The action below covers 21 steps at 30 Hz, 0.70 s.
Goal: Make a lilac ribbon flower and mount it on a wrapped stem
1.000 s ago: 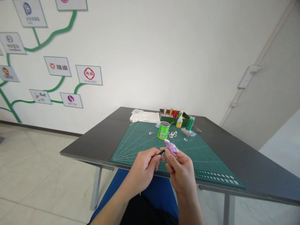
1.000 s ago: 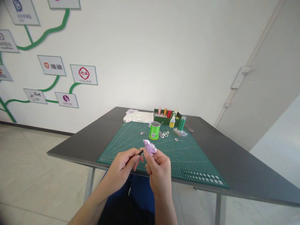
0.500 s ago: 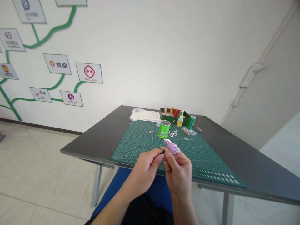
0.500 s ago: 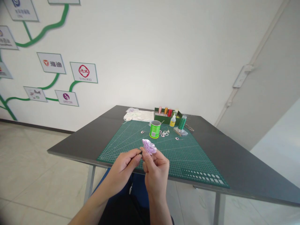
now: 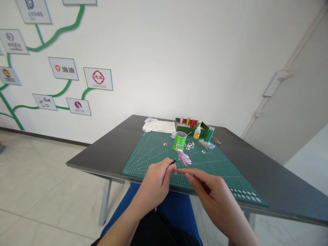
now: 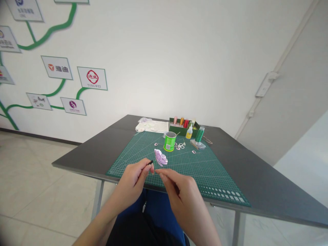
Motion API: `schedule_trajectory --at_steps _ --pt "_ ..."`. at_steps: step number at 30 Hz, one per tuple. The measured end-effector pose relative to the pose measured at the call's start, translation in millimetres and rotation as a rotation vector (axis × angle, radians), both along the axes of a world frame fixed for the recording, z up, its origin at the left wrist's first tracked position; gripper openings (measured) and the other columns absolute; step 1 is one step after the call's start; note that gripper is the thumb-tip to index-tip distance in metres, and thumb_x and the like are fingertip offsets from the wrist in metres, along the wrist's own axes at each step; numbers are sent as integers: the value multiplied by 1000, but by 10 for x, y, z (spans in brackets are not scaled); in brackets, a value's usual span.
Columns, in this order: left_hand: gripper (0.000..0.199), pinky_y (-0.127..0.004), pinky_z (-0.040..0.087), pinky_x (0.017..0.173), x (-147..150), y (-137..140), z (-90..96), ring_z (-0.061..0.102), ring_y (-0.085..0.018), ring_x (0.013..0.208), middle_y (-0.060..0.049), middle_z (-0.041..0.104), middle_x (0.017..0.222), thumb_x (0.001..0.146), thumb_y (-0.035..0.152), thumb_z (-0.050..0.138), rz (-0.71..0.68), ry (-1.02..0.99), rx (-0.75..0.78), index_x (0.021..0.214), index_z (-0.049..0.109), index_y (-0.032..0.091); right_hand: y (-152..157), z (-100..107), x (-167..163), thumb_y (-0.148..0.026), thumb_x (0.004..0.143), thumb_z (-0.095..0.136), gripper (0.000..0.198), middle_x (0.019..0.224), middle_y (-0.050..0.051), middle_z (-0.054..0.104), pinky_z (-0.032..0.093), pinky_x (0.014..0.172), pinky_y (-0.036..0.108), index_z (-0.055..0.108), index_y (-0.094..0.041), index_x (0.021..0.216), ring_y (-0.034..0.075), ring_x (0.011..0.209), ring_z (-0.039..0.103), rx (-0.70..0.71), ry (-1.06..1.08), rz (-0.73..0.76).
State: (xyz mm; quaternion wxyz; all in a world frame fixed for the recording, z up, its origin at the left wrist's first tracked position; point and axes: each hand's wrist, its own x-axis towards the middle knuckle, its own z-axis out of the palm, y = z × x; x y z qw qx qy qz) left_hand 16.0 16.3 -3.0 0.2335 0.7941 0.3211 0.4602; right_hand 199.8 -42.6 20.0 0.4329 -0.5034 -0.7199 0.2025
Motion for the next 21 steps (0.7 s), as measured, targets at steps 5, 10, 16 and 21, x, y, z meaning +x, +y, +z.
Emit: schedule_trajectory --at_steps 5,10,16,21 --pt "31 -28 39 66 42 0 -18 61 -18 65 -1 68 77 111 24 37 45 76 12 89 58 22 -168 360 75 -29 110 51 37 95 6 87 55 69 28 87 -28 111 22 79 80 -5 -234 170" --pt "23 -31 42 70 100 -4 -78 70 -24 75 -7 76 86 105 15 44 33 147 76 94 63 21 14 804 69 -28 105 60 30 83 3 84 49 62 30 90 -30 105 20 65 68 -25 -139 387" --pt "22 -28 39 66 118 -68 -42 67 -22 71 -5 72 82 102 10 43 -27 178 64 91 58 21 603 1148 152 -28 85 81 14 58 -3 65 22 49 25 92 -23 93 11 51 37 -281 -32 452" --pt "25 -27 36 65 79 -90 23 59 -18 66 -1 64 75 107 16 44 -107 162 71 84 51 22 1016 999 280 -37 90 76 28 50 -7 49 13 49 26 90 -14 97 8 50 23 -284 -89 543"
